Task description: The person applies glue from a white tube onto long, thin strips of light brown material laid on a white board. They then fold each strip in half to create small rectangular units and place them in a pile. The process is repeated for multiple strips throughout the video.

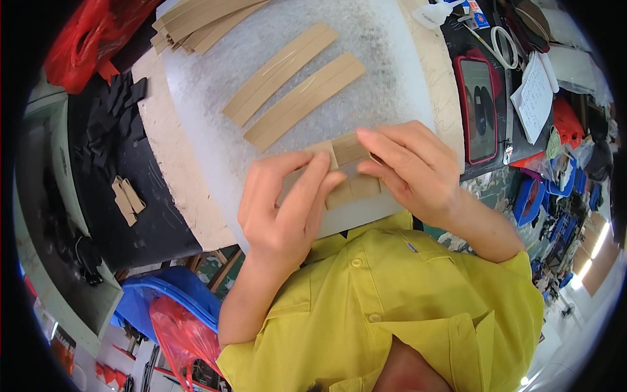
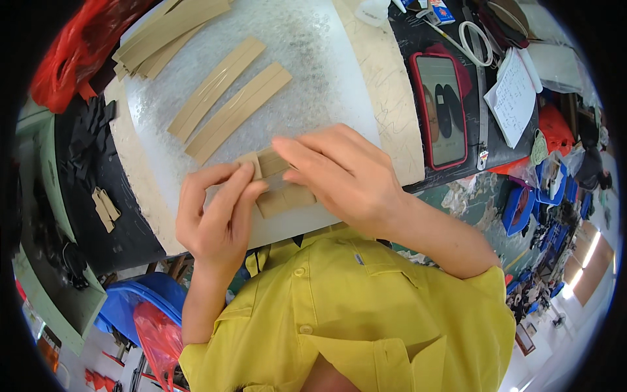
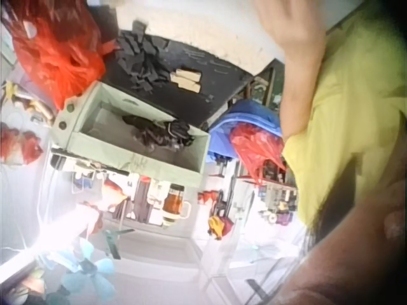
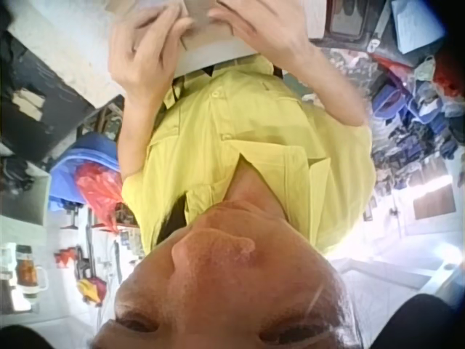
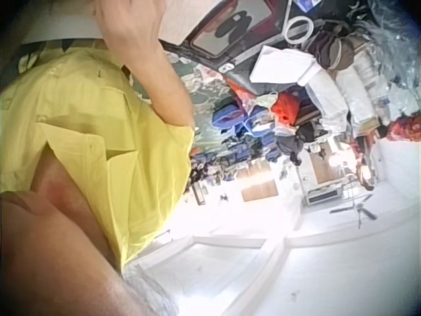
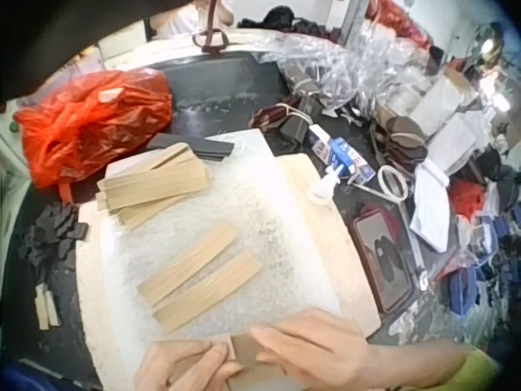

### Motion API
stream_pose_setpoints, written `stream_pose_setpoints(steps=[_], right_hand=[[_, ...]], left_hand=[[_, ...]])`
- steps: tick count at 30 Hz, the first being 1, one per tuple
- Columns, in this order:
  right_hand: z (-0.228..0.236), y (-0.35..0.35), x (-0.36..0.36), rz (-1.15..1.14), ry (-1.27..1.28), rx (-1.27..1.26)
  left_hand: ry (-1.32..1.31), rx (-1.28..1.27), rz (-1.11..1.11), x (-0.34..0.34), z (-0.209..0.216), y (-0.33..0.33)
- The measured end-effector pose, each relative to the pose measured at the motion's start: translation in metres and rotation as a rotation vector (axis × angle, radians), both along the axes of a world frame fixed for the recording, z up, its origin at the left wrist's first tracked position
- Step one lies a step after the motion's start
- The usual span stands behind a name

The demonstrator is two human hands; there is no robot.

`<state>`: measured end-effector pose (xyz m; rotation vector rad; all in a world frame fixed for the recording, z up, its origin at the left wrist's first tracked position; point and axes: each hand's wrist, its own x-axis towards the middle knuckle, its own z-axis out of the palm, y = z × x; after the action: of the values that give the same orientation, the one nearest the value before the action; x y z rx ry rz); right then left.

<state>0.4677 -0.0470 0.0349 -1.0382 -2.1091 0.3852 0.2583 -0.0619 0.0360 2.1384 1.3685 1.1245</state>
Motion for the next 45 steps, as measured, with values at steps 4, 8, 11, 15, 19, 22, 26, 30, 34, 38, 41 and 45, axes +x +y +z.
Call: stream_pose_setpoints(steps=[4, 8, 11, 15, 19, 22, 26, 30, 34, 38, 41, 45], right_hand=[[-0.004, -0.004, 0.004, -0.006, -0.003, -0.022], [-0.004, -0.003, 0.005, 0.052, -0.064, 0.047], [0.006, -0.002, 0.007, 0.083, -0.147, -0.002], [0.005, -0.005, 0.007, 0.103, -0.192, -0.089], [0.007, -0.005, 0.005, 0.109, -0.242, -0.102], [0.007, -0.006, 0.005, 0.108, -0.269, -0.093], [0.006, -0.007, 0.004, 0.114, -0.286, -0.079], [0.006, -0.008, 0.004, 0.121, -0.315, -0.075], [0.006, -0.007, 0.002, 0.109, -0.356, -0.047], [0.014, -0.010, -0.003, 0.066, -0.492, 0.007], [0.016, -0.014, -0.005, 0.028, -0.564, 0.035], [0.018, -0.017, -0.010, -0.011, -0.609, 0.060]], left_hand=[[0.059, 0.020, -0.057, -0.006, -0.003, 0.001], [0.079, 0.007, -0.060, -0.006, -0.004, 0.001], [0.063, -0.059, -0.040, -0.005, -0.001, -0.001], [0.077, -0.051, -0.053, -0.005, 0.000, 0.000], [0.087, -0.058, -0.062, -0.005, 0.000, 0.001], [0.081, -0.052, -0.056, -0.005, -0.002, 0.000], [0.083, -0.020, -0.079, -0.005, -0.002, 0.002], [0.089, -0.051, -0.066, -0.004, -0.001, 0.000], [0.128, -0.054, -0.071, -0.004, -0.001, 0.000], [0.282, -0.068, -0.210, -0.012, 0.010, 0.004], [0.365, -0.047, -0.302, -0.018, 0.014, 0.006], [0.406, -0.098, -0.325, -0.021, 0.014, 0.003]])
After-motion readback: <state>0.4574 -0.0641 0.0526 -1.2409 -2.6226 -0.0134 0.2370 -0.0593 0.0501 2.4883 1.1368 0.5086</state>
